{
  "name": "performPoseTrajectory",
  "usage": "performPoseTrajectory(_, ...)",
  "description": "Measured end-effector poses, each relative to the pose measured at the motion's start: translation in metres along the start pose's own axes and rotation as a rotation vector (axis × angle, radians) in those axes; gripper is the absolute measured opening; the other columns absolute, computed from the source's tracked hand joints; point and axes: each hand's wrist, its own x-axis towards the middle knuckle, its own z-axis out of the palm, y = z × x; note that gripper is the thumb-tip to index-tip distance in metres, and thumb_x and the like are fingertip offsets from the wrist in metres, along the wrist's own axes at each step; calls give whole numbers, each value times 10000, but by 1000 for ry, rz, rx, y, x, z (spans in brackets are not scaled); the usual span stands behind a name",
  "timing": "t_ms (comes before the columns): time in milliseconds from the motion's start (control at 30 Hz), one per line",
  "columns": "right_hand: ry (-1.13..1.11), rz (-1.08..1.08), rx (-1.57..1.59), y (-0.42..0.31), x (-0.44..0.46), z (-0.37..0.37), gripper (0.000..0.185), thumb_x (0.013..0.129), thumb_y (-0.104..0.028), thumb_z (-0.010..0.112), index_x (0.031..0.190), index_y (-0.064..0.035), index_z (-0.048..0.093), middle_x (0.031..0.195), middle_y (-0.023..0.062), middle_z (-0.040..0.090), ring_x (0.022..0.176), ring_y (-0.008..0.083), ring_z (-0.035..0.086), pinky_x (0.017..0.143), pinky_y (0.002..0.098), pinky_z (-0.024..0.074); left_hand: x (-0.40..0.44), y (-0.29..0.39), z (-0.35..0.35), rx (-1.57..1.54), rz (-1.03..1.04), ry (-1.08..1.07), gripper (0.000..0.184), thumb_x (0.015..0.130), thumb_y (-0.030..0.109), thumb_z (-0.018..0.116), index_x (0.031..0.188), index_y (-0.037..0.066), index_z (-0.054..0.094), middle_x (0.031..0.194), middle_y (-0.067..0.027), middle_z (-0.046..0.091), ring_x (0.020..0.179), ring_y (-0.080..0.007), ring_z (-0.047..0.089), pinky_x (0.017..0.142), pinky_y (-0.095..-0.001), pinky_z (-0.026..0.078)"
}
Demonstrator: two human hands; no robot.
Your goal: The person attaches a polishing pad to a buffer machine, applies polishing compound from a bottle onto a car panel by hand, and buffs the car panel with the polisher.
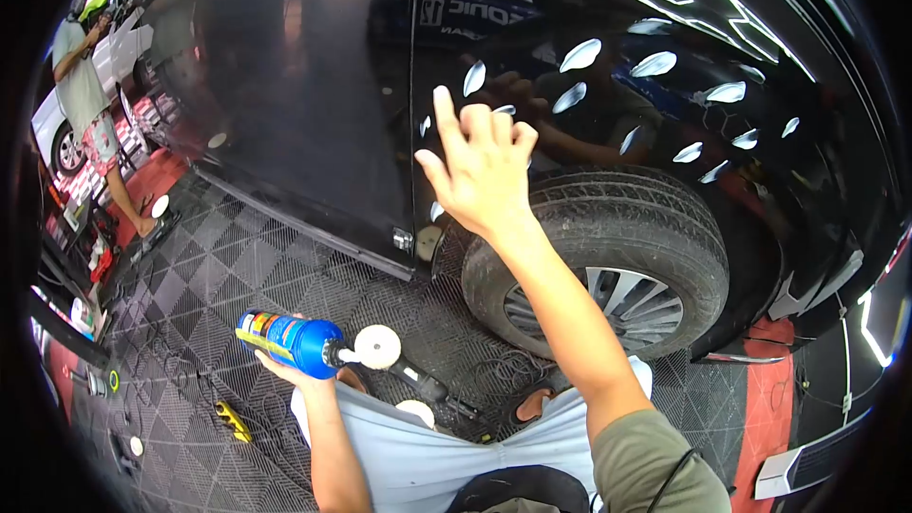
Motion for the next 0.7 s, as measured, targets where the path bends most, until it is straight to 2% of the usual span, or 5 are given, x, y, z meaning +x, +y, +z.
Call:
performPoseTrajectory(133,51,-60,-243,1,3,34,710,799,-479,630,1374,-94,473,1054,39,486,961,212,451,842,449,291,9,7,-9,54,46,-67,793,809,722,495,1196,30,501,1038,-180,629,898,-323,653,755,-482,573)
performPoseTrajectory(300,-152,-165,-24,5,5,3,665,807,-516,614,1338,-127,517,1057,31,461,1015,221,432,857,466,270,12,15,-19,12,36,-87,792,778,728,530,1178,45,504,1035,-156,628,895,-314,647,765,-471,562)
performPoseTrajectory(467,185,70,-312,51,26,-43,711,830,-493,603,1430,-151,434,997,54,456,953,225,419,806,429,253,10,20,-28,-34,31,-36,783,770,708,570,1206,61,502,1065,-159,615,941,-306,631,790,-451,552)
performPoseTrajectory(600,-98,-63,-226,56,2,-50,644,805,-503,629,1336,-157,517,1048,70,460,987,250,427,863,477,264,-3,22,-16,113,130,-110,745,791,647,586,1236,56,492,1098,-174,594,995,-318,608,878,-448,523)
performPoseTrajectory(700,-64,-58,-112,55,-44,-64,667,782,-517,634,1344,-169,535,1003,60,433,980,247,405,877,454,246,-5,25,-11,28,91,-23,679,827,621,532,1261,100,495,1155,-161,581,1044,-318,594,905,-459,511)
